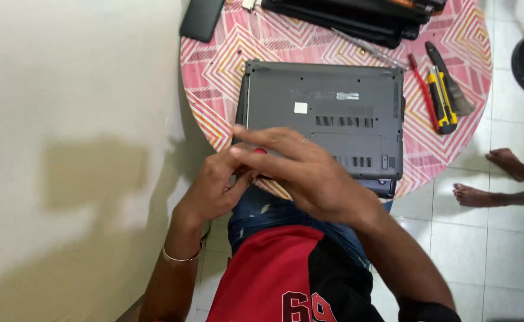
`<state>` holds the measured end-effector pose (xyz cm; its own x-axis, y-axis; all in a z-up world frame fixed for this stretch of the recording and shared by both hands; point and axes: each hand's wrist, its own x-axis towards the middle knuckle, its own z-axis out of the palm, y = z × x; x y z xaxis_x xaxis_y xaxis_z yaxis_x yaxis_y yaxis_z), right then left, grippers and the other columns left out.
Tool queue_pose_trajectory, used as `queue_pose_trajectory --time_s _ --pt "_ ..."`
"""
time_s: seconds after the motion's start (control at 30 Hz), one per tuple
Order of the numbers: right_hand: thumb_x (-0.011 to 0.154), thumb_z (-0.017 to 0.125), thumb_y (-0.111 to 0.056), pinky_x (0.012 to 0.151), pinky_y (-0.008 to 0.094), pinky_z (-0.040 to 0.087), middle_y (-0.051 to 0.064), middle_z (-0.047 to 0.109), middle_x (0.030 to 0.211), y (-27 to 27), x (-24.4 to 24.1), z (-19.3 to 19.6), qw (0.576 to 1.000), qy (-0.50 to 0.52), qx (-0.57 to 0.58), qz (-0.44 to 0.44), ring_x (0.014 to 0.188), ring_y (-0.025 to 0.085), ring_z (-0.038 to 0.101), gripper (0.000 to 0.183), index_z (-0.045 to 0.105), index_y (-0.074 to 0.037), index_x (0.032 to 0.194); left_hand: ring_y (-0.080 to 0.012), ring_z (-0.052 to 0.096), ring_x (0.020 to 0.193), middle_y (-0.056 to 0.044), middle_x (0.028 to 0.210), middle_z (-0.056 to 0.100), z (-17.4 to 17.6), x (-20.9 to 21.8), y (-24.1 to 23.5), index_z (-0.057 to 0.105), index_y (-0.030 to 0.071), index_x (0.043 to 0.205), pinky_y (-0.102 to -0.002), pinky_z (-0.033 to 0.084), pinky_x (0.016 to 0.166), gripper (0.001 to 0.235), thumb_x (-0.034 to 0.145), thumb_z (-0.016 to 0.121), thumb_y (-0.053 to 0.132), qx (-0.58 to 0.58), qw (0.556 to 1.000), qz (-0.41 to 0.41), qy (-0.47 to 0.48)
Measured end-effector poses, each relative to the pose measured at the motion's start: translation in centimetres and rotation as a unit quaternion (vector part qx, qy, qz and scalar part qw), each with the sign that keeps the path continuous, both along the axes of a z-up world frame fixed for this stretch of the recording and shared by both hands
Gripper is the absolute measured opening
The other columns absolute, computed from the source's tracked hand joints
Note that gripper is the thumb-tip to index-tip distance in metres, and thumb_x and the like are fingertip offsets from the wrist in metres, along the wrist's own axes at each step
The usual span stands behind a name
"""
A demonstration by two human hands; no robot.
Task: The person uses a screwdriver to remove screws from the bottom panel of a laptop. They then lift the panel to reveal the internal components and continue to unscrew additional fasteners.
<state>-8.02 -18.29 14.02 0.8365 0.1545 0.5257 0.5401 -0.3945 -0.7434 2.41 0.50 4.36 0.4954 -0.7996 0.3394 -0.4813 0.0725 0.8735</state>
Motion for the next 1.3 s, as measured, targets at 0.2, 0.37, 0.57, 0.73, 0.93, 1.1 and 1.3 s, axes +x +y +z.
queue_pose_trajectory --time_s 0.2,0.37,0.57,0.73,0.93,1.1,1.3 --pt "0.105 0.065 -0.006 0.087 0.041 0.051 0.02 0.069 0.131 0.4 2.2 -1.3 0.987 -0.066 -0.141 0.03 0.099 0.029 0.069 0.028 0.062 -0.002 0.133 -0.0329 0.068 0.115 -0.018 0.124 0.067 3.3 0.0 0.2 0.064 0.001 0.123 -0.04 0.054 0.096 0.027 0.1 0.054 0.01 0.017 1.0 -0.01 -0.016" --pt "0.098 0.073 -0.024 0.067 0.037 0.046 0.012 0.052 0.089 0.9 2.8 -2.3 0.985 -0.083 -0.147 -0.024 0.074 0.026 0.049 0.031 0.071 -0.004 0.121 -0.021 0.068 0.081 -0.008 0.092 0.066 0.3 -0.3 -0.2 0.067 0.004 0.108 -0.032 0.056 0.067 0.022 0.09 0.076 0.012 -0.05 0.996 0.067 -0.016" --pt "0.103 0.06 -0.014 0.081 0.048 0.057 0.023 0.063 0.125 1.1 1.5 1.6 0.996 0.002 -0.075 0.041 0.102 0.043 0.064 0.037 0.061 -0.001 0.137 -0.0326 0.074 0.07 -0.014 0.077 0.069 -0.3 -0.5 0.2 0.072 0.002 0.099 -0.035 0.06 0.054 0.015 0.09 0.079 0.011 -0.083 0.992 0.094 -0.004" --pt "0.102 0.066 -0.025 0.075 0.041 0.056 0.011 0.066 0.097 0.9 2.7 -2.7 0.995 -0.074 -0.073 0.003 0.08 0.031 0.063 0.024 0.074 -0.008 0.116 -0.0307 0.071 0.064 -0.011 0.074 0.07 -2.3 -0.1 0.1 0.074 0.005 0.097 -0.037 0.061 0.055 0.034 0.096 0.07 0.039 -0.087 0.99 0.097 -0.052" --pt "0.089 0.08 -0.034 0.074 0.041 0.056 0.015 0.063 0.106 1.3 1.7 0.6 0.99 -0.037 -0.108 -0.078 0.091 0.031 0.063 0.034 0.069 -0.006 0.105 -0.035 0.071 0.071 -0.008 0.082 0.07 -2.5 0.0 -0.2 0.073 0.01 0.086 -0.037 0.06 0.063 0.026 0.093 0.076 0.035 -0.095 0.987 0.103 -0.081" --pt "0.108 0.054 -0.013 0.086 0.049 0.058 0.016 0.069 0.111 0.7 2.7 -1.2 0.997 -0.053 -0.012 0.054 0.098 0.042 0.07 0.019 0.07 -0.009 0.119 -0.0448 0.07 0.071 -0.02 0.08 0.074 -3.8 0.2 0.7 0.077 0.003 0.091 -0.044 0.057 0.058 0.008 0.089 0.076 0.011 -0.05 0.989 0.123 -0.07" --pt "0.095 0.073 -0.04 0.072 0.04 0.053 0.004 0.051 0.087 0.0 4.4 -3.3 0.995 -0.063 -0.07 -0.025 0.075 0.029 0.057 0.03 0.071 -0.012 0.103 -0.0419 0.073 0.082 -0.016 0.092 0.076 -4.1 0.8 -0.4 0.074 0.004 0.093 -0.048 0.061 0.075 0.008 0.089 0.077 0.011 -0.106 0.986 0.111 -0.071"
